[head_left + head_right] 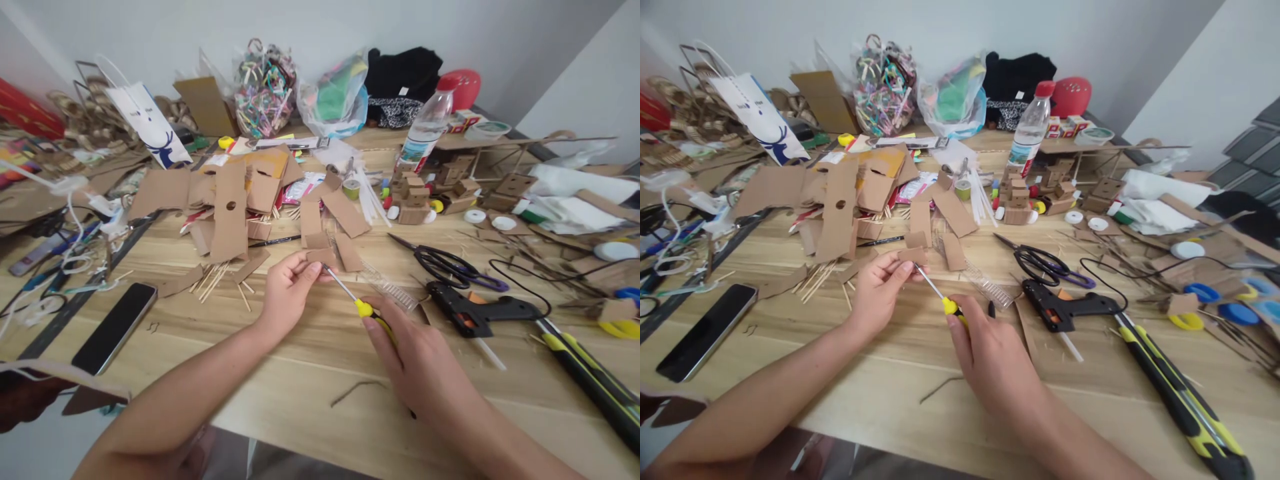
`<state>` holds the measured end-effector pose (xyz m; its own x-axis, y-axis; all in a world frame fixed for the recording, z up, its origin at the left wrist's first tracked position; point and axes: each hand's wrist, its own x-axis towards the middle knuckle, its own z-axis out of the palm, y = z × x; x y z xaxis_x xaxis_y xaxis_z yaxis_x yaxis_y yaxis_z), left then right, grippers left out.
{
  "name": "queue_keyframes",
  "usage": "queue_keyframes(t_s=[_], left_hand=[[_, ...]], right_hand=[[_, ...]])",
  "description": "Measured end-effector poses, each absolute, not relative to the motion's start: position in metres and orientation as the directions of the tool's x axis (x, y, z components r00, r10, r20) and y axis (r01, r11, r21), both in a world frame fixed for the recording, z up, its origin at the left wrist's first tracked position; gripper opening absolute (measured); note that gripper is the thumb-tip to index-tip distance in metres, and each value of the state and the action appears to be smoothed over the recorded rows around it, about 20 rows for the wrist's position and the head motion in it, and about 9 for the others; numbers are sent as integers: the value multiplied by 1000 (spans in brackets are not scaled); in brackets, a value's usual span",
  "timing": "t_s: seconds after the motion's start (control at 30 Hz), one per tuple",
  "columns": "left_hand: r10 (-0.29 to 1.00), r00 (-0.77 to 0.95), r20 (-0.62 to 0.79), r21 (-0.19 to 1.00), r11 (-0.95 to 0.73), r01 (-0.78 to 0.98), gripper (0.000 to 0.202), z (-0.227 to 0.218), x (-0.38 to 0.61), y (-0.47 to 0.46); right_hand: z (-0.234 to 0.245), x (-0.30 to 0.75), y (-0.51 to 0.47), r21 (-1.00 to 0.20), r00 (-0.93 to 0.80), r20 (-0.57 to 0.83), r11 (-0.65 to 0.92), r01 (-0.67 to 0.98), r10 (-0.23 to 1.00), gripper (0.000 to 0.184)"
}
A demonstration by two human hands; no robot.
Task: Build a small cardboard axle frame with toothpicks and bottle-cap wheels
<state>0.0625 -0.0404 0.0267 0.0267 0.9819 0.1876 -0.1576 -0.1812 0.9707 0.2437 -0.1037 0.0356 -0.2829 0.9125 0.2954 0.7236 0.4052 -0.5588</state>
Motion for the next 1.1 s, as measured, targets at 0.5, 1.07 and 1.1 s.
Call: queue_keyframes(t_s=[0.5, 1.07, 1.1], left_hand=[[972, -12, 236, 964, -235, -127, 37, 26, 74, -46], [962, -37, 271, 957, -274, -93, 39, 27, 68, -47], [962, -37, 272, 957, -274, -97, 39, 27, 69, -48]], right_hand=[[33, 251, -108, -543, -256, 302, 386, 745, 918, 30], [30, 250, -106, -617, -270, 290, 395, 681, 918, 30], [30, 250, -107, -616, -271, 294, 399, 680, 916, 29]])
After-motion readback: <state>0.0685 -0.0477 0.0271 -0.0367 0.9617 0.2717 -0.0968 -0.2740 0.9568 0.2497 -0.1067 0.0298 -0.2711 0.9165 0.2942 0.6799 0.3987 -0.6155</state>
